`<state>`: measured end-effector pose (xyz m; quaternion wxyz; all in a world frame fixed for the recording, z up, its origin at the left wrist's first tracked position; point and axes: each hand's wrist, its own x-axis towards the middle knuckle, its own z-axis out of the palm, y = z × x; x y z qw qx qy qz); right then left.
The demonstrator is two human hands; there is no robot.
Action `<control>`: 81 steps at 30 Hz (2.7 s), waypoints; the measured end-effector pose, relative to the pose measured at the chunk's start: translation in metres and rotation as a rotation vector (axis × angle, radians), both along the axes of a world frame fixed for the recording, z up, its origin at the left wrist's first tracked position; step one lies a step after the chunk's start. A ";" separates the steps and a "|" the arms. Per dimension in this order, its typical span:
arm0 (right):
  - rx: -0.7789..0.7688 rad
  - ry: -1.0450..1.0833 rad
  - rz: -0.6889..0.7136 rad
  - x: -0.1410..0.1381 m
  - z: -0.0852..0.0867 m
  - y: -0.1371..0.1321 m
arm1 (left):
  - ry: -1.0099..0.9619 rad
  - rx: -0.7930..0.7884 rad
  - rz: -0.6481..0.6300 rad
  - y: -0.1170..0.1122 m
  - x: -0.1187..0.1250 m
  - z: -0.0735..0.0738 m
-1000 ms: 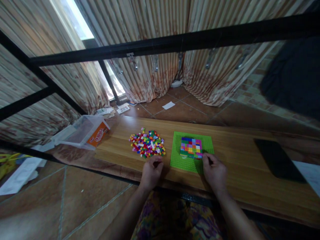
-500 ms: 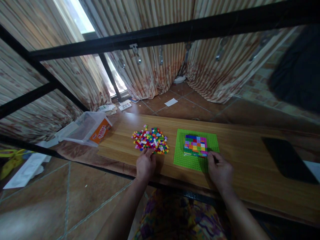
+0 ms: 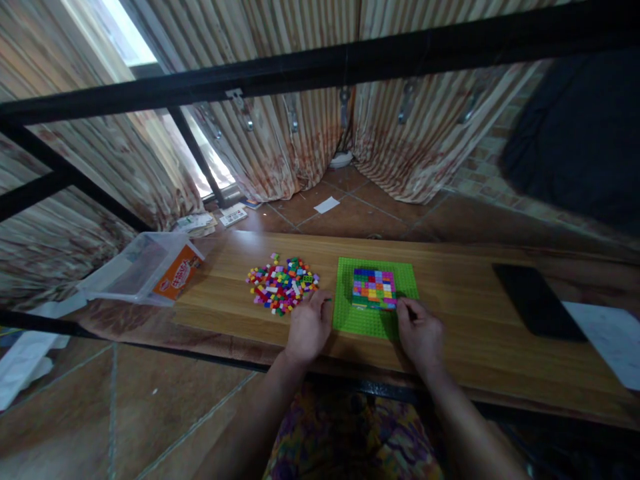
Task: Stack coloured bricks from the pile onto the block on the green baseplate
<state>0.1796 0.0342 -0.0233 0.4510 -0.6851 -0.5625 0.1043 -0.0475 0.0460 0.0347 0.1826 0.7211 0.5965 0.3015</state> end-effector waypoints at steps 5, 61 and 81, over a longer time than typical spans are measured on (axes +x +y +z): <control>-0.011 0.012 0.015 0.000 0.000 0.001 | -0.018 0.015 -0.103 0.018 0.035 0.005; -0.013 -0.012 0.014 -0.001 0.005 0.001 | -0.478 -0.225 0.064 0.042 0.055 -0.013; -0.016 -0.020 0.027 0.000 0.003 0.000 | -0.746 -0.358 0.161 0.049 0.059 -0.027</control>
